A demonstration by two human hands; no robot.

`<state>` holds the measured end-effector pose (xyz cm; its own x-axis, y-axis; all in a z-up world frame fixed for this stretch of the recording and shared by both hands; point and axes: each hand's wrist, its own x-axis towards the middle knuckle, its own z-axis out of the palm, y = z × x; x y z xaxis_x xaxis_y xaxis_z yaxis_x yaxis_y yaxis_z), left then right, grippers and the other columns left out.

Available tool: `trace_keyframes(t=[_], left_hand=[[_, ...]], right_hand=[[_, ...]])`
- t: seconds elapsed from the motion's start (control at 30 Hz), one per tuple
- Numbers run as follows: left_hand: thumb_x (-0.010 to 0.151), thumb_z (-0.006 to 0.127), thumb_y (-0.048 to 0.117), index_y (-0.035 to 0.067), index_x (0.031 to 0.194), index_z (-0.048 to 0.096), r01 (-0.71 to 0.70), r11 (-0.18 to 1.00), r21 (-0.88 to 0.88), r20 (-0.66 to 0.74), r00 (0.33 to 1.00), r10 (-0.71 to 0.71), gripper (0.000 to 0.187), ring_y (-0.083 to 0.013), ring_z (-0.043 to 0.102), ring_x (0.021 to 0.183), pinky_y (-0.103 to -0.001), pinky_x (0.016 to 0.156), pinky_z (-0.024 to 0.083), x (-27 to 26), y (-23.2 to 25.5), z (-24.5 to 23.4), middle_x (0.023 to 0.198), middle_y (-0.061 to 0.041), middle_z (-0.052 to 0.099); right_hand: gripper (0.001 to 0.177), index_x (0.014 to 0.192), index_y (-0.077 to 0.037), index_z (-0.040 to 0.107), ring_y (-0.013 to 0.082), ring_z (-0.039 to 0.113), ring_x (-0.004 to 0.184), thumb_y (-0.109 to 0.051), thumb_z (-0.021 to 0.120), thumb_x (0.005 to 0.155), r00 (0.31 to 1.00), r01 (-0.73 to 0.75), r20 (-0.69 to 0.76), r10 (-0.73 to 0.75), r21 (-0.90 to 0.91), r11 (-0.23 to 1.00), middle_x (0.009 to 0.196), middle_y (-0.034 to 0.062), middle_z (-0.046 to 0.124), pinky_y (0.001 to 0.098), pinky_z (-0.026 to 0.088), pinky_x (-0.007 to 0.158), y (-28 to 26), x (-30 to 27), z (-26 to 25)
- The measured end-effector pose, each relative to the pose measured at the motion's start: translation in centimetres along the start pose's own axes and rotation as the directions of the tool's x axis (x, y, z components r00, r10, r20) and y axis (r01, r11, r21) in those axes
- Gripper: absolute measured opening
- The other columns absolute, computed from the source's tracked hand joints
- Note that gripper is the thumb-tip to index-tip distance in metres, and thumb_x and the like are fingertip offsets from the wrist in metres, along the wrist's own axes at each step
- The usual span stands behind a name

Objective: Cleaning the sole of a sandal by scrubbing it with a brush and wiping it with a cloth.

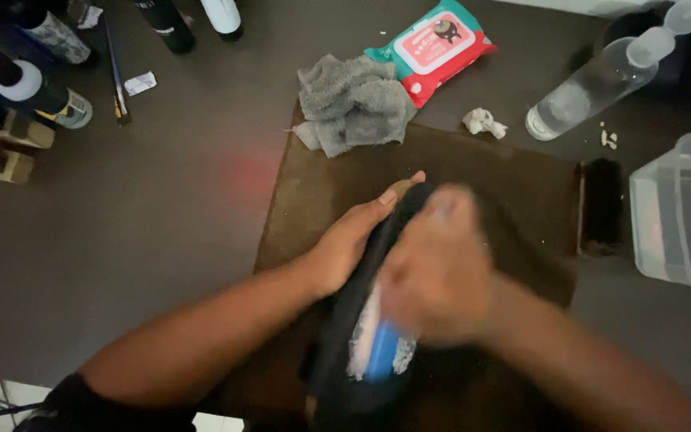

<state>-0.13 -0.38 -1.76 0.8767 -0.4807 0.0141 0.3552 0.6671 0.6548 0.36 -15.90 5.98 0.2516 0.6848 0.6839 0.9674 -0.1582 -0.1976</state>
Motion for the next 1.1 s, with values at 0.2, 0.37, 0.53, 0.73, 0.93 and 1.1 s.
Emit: trace_keyframes(t=[0.2, 0.37, 0.53, 0.73, 0.93, 1.1], left_hand=[[0.108, 0.043, 0.039, 0.012, 0.158, 0.043, 0.094, 0.995, -0.02, -0.109, 0.989, -0.096, 0.057, -0.0126, 0.063, 0.098, -0.028, 0.098, 0.047, -0.6, 1.6, 1.8, 0.113, -0.006, 0.068], [0.107, 0.038, 0.036, 0.004, 0.158, 0.034, 0.038, 0.998, 0.052, -0.103, 0.994, -0.032, 0.06, -0.0166, 0.033, 0.151, -0.035, 0.127, 0.021, 0.1, 0.7, 0.6, 0.164, -0.009, 0.035], [0.109, 0.036, 0.031, 0.003, 0.158, 0.035, -0.001, 1.0, 0.027, -0.047, 0.999, 0.002, 0.056, -0.0171, 0.036, 0.149, -0.035, 0.129, 0.021, 0.1, 1.3, 0.9, 0.162, -0.009, 0.039], [0.108, 0.039, 0.029, 0.007, 0.16, 0.033, 0.059, 0.99, -0.129, -0.075, 0.995, -0.069, 0.057, -0.0209, 0.042, 0.145, -0.038, 0.126, 0.028, -0.1, 1.1, 0.9, 0.158, -0.01, 0.044], [0.109, 0.037, 0.033, 0.007, 0.156, 0.038, 0.011, 1.0, 0.011, -0.077, 0.997, -0.01, 0.054, -0.0182, 0.034, 0.151, -0.038, 0.129, 0.022, 0.2, 0.6, 0.4, 0.163, -0.007, 0.037], [0.103, 0.043, 0.039, 0.009, 0.159, 0.036, 0.111, 0.991, -0.068, -0.177, 0.977, -0.122, 0.064, -0.0186, 0.047, 0.14, -0.037, 0.121, 0.034, 0.0, 1.5, 1.6, 0.156, -0.008, 0.047]], right_hand=[[0.036, 0.064, -0.016, 0.039, 0.0222, 0.049, 0.065, -0.011, 0.065, 0.089, 0.993, 0.015, -0.118, 0.0, 0.127, 0.992, 0.071, -0.0054, 0.058, 0.0479, 0.028, 0.074, -2.9, 2.9, -1.0], [0.014, 0.078, -0.006, 0.049, 0.0384, 0.046, 0.07, -0.012, 0.048, 0.091, 0.996, -0.07, -0.065, 0.056, -0.251, 0.966, 0.08, 0.0151, 0.055, 0.0539, 0.029, 0.069, 1.5, -0.2, -0.8], [0.026, 0.064, -0.017, 0.048, 0.0232, 0.052, 0.07, -0.011, 0.059, 0.087, 0.999, 0.0, -0.054, -0.002, -0.031, 1.0, 0.071, -0.004, 0.059, 0.0532, 0.033, 0.076, 0.7, 0.1, -0.9], [0.025, 0.069, -0.017, 0.043, 0.0245, 0.048, 0.064, -0.01, 0.055, 0.089, 0.981, 0.034, -0.192, -0.027, 0.032, 0.999, 0.07, 0.0011, 0.055, 0.0486, 0.027, 0.073, 0.2, 0.9, -1.2], [0.017, 0.082, -0.003, 0.043, 0.0351, 0.043, 0.063, -0.007, 0.051, 0.097, 0.986, -0.034, -0.166, 0.004, -0.174, 0.984, 0.077, 0.0125, 0.055, 0.0512, 0.024, 0.068, 1.3, 0.6, -1.7], [0.028, 0.071, -0.011, 0.044, 0.0291, 0.051, 0.065, -0.006, 0.056, 0.096, 0.982, -0.031, -0.187, 0.01, -0.108, 0.994, 0.073, 0.0053, 0.055, 0.05, 0.028, 0.073, 3.1, 0.6, -2.5]])
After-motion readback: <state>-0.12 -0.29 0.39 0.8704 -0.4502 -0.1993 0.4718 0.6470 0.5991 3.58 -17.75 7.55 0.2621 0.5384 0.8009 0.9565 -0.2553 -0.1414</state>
